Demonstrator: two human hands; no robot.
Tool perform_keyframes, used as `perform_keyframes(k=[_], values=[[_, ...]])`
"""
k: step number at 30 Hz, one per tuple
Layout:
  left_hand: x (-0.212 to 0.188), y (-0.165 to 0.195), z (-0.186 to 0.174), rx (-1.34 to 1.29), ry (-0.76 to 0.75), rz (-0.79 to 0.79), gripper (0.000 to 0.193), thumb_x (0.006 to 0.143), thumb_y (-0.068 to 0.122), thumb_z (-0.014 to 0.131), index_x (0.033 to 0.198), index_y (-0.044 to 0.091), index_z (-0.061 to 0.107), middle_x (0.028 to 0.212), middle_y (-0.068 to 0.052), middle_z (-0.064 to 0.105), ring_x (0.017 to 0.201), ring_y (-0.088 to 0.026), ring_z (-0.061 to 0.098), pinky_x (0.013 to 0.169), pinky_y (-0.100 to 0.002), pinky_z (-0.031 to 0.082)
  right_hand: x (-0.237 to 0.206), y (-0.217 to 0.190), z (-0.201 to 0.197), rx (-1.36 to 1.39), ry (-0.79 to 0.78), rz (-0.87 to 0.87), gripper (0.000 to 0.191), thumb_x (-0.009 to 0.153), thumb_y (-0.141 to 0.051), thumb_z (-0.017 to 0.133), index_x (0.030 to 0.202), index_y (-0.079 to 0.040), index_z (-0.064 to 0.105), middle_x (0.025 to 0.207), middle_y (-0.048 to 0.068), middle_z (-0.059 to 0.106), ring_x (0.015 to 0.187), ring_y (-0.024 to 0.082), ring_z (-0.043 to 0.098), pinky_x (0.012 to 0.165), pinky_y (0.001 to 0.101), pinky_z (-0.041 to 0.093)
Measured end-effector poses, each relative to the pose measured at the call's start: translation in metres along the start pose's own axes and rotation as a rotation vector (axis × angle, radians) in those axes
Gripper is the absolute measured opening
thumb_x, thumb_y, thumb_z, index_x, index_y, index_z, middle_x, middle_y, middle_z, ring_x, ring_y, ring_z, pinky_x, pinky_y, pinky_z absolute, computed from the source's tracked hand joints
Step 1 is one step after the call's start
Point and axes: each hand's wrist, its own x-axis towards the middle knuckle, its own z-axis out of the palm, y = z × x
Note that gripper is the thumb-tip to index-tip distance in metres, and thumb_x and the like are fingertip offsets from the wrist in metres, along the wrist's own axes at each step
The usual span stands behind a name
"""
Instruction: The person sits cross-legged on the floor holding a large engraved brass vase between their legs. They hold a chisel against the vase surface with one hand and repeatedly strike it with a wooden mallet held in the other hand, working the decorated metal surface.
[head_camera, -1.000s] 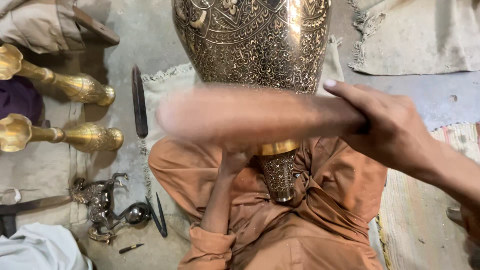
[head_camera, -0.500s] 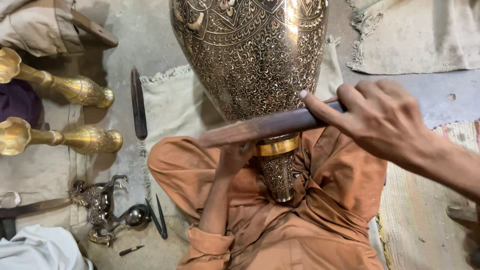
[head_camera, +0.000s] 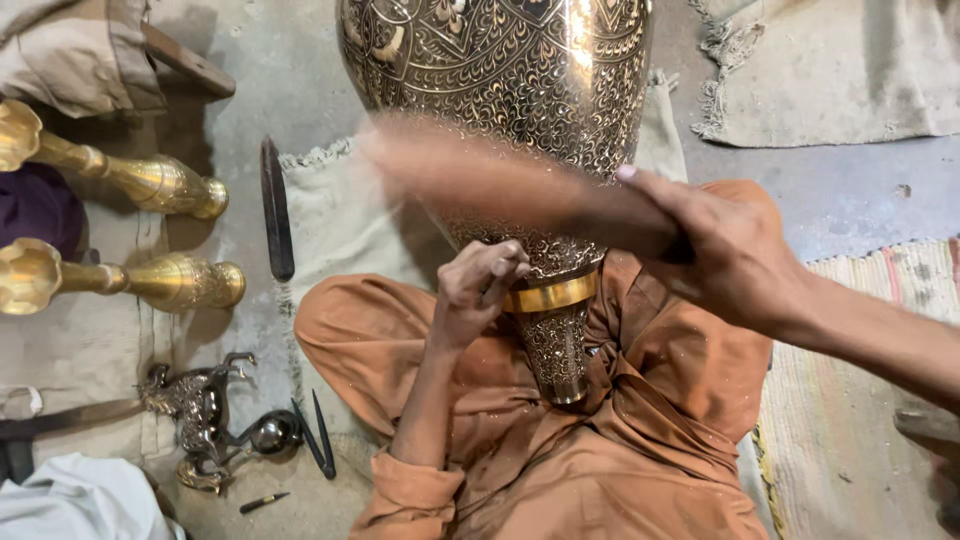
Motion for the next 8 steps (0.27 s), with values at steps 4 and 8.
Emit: perform_keyframes(k=[4,8], values=[[-0.004,-0.002,-0.001,-0.344,0.251,0.180,0.033,0.088,0.011,0.074,0.121,0.007,0.071,0.108,-0.007,0.074,0.086,-0.016,0.065,0.077,-0.031,0.057,0.007,0.001,-0.002,-0.003,-0.043,-0.022,0.060,0.102,-0.024,0.063,0.156,-0.034,0.038,0.078,0.006,0.063,0.057,0.021,0.056,0.042,0.0315,0.045],[-0.011,-0.017,0.009,-0.251,0.137,0.084,0.036,0.084,0.015,0.079,0.118,0.009,0.071,0.106,-0.009,0.074,0.089,-0.019,0.066,0.080,-0.037,0.059,0.005,0.003,-0.008,-0.146,-0.031,-0.061,0.060,0.104,-0.022,0.061,0.156,-0.036,0.035,0.086,0.008,0.065,0.065,0.022,0.059,0.047,0.0307,0.048]])
